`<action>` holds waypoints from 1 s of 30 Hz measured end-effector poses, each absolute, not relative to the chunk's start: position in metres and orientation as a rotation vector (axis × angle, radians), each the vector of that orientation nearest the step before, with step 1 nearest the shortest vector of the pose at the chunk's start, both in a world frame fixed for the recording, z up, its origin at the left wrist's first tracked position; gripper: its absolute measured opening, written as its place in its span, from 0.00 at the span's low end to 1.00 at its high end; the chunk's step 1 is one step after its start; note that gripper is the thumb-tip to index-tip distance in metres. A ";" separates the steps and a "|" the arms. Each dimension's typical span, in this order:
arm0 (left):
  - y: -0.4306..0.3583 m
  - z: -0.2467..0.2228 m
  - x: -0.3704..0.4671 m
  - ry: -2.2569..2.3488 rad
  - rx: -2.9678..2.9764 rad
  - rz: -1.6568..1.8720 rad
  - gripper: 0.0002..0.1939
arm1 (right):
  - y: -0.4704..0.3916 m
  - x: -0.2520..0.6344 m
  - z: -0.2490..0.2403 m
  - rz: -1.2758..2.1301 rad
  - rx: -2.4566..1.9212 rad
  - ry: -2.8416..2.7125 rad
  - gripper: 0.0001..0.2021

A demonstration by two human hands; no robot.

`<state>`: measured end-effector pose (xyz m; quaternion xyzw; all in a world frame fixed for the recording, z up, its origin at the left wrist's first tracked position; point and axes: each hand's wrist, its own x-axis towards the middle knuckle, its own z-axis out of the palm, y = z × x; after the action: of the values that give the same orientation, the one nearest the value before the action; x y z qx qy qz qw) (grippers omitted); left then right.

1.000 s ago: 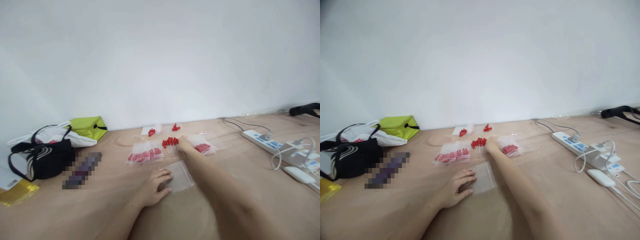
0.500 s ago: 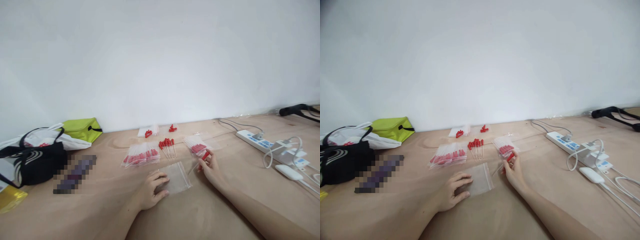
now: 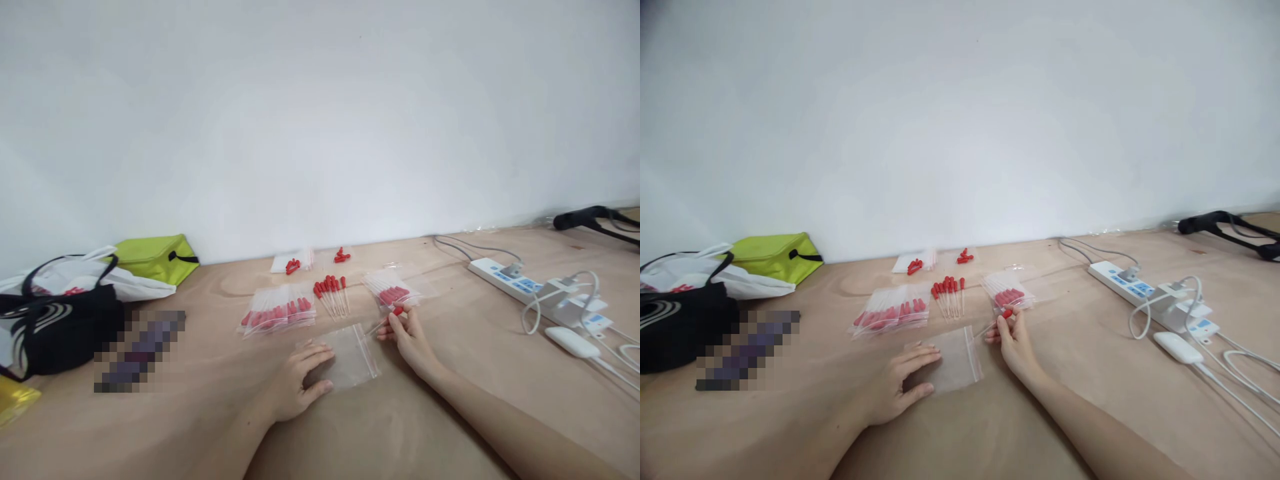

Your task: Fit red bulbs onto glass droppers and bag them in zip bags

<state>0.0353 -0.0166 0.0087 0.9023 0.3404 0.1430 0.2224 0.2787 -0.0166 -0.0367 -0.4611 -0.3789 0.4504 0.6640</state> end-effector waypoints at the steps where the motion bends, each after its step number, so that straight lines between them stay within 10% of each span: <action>1: -0.017 0.008 0.035 0.947 2.491 0.394 0.21 | -0.017 0.278 -0.036 1.049 -1.035 -0.852 0.24; 30: -0.016 0.006 0.036 0.894 2.477 0.401 0.23 | -0.030 0.276 -0.032 1.440 -0.979 -1.697 0.13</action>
<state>0.0362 -0.0162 0.0058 0.9034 0.3260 0.1463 0.2369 0.2756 -0.0295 -0.0317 -0.3775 -0.6544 0.5554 0.3476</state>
